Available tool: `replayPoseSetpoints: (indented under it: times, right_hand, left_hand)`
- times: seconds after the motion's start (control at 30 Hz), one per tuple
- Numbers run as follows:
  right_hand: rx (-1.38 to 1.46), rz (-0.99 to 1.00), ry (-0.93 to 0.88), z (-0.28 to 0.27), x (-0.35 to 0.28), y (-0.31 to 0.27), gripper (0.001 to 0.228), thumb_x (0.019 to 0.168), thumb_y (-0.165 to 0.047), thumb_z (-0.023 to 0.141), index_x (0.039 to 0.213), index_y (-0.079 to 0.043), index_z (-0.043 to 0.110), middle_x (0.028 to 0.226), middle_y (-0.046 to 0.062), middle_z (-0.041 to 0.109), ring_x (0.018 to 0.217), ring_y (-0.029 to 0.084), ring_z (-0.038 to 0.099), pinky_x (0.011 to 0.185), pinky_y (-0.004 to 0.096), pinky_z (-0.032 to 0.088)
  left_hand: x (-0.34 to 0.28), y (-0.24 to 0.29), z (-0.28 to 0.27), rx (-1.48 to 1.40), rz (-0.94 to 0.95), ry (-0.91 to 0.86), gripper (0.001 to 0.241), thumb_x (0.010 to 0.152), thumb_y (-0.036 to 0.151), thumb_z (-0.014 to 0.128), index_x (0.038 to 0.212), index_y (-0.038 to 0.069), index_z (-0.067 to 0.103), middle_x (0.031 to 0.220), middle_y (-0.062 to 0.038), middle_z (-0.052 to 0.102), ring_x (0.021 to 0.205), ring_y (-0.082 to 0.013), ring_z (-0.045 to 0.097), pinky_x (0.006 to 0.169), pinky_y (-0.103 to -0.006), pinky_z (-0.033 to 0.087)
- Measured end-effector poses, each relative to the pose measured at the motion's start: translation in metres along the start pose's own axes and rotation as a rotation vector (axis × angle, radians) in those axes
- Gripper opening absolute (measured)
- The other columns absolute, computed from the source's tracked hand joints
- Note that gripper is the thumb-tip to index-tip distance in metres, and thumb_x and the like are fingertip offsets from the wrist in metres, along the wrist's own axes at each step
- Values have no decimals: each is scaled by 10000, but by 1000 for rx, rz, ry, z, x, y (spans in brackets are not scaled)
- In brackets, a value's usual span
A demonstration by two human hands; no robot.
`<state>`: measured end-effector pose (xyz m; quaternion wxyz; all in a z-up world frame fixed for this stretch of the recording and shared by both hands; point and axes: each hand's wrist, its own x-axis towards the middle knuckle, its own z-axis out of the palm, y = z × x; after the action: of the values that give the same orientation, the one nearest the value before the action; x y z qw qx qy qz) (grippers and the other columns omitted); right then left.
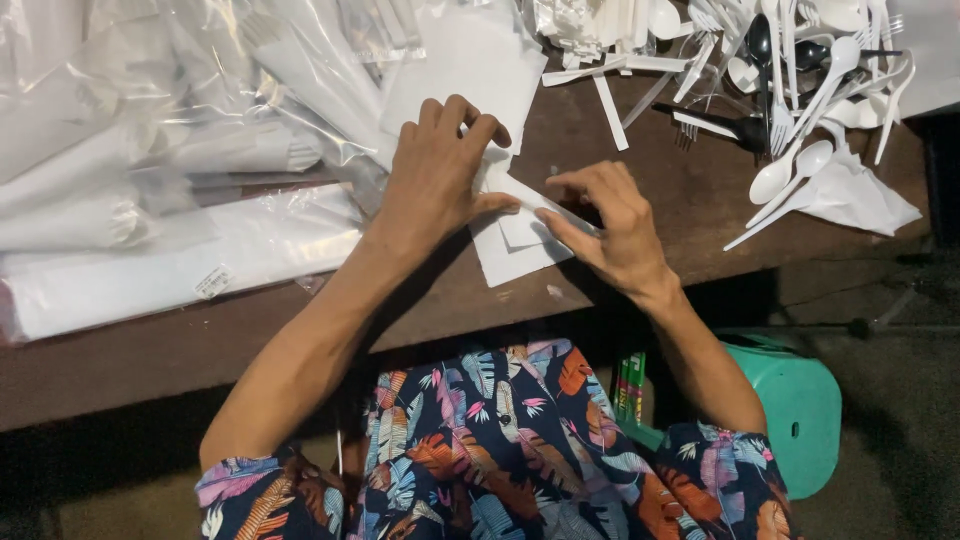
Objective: Wrapping plastic spoons and forks in paper napkins and inserting them into plastic sleeves for packaging.
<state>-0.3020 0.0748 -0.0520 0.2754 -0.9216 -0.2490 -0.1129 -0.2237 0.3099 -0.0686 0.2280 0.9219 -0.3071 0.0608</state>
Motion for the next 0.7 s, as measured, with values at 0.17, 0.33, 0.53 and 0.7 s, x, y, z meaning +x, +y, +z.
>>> replayPoseSetpoints:
  times: [0.17,0.33,0.53,0.7]
  right_hand:
    - [32,91,-126,-3,9,3,272,968,-296,770,1091,-55,739,972,85,616,906,232,555,748,354,452]
    - [-35,40,-155,5,5,9,298,994,-332,722,1039,-39,693,948,98,599,888,243,534,789,391,436]
    - [87,126,-45,2,8,7,194,916,-266,854,972,-123,736,895,58,661,832,267,645,771,361,503]
    - [467,456,-226,-29,34,-19,302,873,-179,834,1132,-56,738,872,108,747,791,149,654,719,344,547]
  left_hand:
    - [1,0,-5,-45,33,-29,672,696,572,926,1162,178,646,1178,-120,566,1042,-308,519,794,-437,499]
    - [5,-1,-5,-23,115,-211,571,819,552,792,1288,235,714,1284,-114,541,1176,-349,450,935,-546,469]
    - [6,-1,2,8,204,-78,267,850,482,805,963,247,746,1149,-22,576,1173,-288,468,943,-484,416]
    - [10,-8,1,-25,252,-64,237,963,485,709,1011,254,686,1049,12,647,1143,-232,554,994,-484,388]
